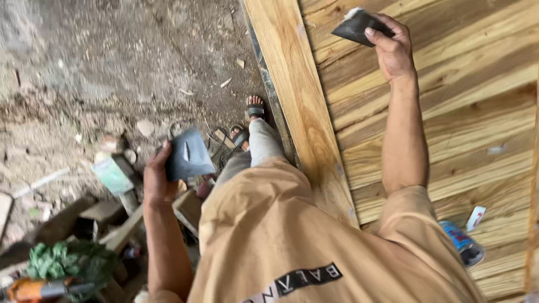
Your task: The person uses a sanding block to smooth the surface of a large wooden board. They apply a white substance from a tube onto the sanding block and spread it across the wood while sanding. The person moves along the length of the board to work on different sections.
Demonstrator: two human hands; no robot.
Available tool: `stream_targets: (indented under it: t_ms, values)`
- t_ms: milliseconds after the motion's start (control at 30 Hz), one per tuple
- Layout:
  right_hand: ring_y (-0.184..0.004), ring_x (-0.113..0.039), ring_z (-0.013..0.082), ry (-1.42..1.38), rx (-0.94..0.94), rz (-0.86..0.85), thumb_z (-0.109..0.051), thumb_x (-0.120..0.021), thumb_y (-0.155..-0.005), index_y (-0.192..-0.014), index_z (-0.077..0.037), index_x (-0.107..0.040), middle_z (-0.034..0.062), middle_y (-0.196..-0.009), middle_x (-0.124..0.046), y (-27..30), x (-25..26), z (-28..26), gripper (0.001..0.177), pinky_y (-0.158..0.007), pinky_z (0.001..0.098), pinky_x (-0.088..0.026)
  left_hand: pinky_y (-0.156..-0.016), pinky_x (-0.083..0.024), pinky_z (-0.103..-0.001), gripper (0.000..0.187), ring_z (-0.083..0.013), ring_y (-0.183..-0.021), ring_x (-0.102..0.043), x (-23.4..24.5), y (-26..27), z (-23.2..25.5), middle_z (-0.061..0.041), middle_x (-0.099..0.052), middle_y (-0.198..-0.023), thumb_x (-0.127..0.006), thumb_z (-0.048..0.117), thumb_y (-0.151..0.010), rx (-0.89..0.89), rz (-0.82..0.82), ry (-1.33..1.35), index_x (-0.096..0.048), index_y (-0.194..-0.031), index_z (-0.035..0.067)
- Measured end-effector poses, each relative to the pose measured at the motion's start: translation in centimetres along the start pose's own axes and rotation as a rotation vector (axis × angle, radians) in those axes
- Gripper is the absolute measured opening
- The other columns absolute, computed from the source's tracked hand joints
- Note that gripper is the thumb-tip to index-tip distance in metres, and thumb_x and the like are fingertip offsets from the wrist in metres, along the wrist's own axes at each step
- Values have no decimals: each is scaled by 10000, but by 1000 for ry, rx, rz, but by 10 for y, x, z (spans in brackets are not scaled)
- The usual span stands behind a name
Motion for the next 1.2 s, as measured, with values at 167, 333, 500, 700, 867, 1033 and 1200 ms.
stream_targets:
  t_ms: [167,333,500,700,867,1033,1200]
  values:
    - [-1141,-667,171,-48,-221,-20,-14,-752,-928,-1209,-61,-736,69,-1190,-732,-72,56,98,285,-1062,343,-510,-827,-539,-331,254,-158,-938,-660,0,-7,20,-36,-695,-1060,-584,251,-1074,3,161,-51,-659,-1161,24]
    - [-1068,-717,154,508,-247,-194,-214,-820,-922,-1173,-170,-769,50,-1127,-769,-164,45,133,261,-1021,328,-547,-864,-563,-334,238,-148,-953,-670,0,-6,22,-26,-694,-1070,-554,236,-1067,31,279,42,-656,-1153,38]
    - [-979,-681,169,144,268,-111,-147,-781,-1034,-1082,-141,-798,69,-1059,-761,-216,10,62,52,-911,364,-580,-900,-554,-326,235,-152,-968,-654,-25,-18,23,-52,-681,-1098,-555,223,-1125,-5,241,67,-652,-1154,12]
    - [-1037,-657,164,1256,156,-407,-68,-677,-1088,-1229,-180,-761,42,-1244,-754,-137,-17,35,199,-841,320,-549,-868,-575,-321,230,-144,-920,-682,-45,-26,32,-47,-692,-1057,-552,232,-1096,31,279,36,-650,-1121,25]
    - [-1204,-585,239,1760,312,-465,-54,-703,-988,-1350,-122,-709,69,-1340,-703,-102,-34,81,369,-1048,480,-465,-832,-579,-324,236,-151,-897,-677,-74,-45,27,-57,-698,-1039,-564,238,-1108,84,168,11,-656,-1120,21]
    - [-1289,-569,261,1753,419,-345,-25,-705,-943,-1429,-66,-664,93,-1402,-672,-69,-50,117,490,-1118,467,-440,-844,-577,-316,247,-162,-888,-684,-74,-47,24,-72,-711,-1036,-573,238,-1095,100,173,-42,-665,-1102,9]
    - [-1181,-592,305,1714,195,-451,-108,-758,-772,-1224,-76,-713,107,-1247,-709,-91,-36,96,456,-1004,553,-433,-849,-571,-326,254,-157,-917,-680,-71,-51,36,-55,-698,-1052,-569,258,-1111,69,143,29,-663,-1123,23]
Point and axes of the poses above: each hand's wrist, its own y-axis away from the middle knuckle, its own x-axis out of the back of the hand, z = x × y, the point moved 9 cm from there along -y, towards the middle knuckle
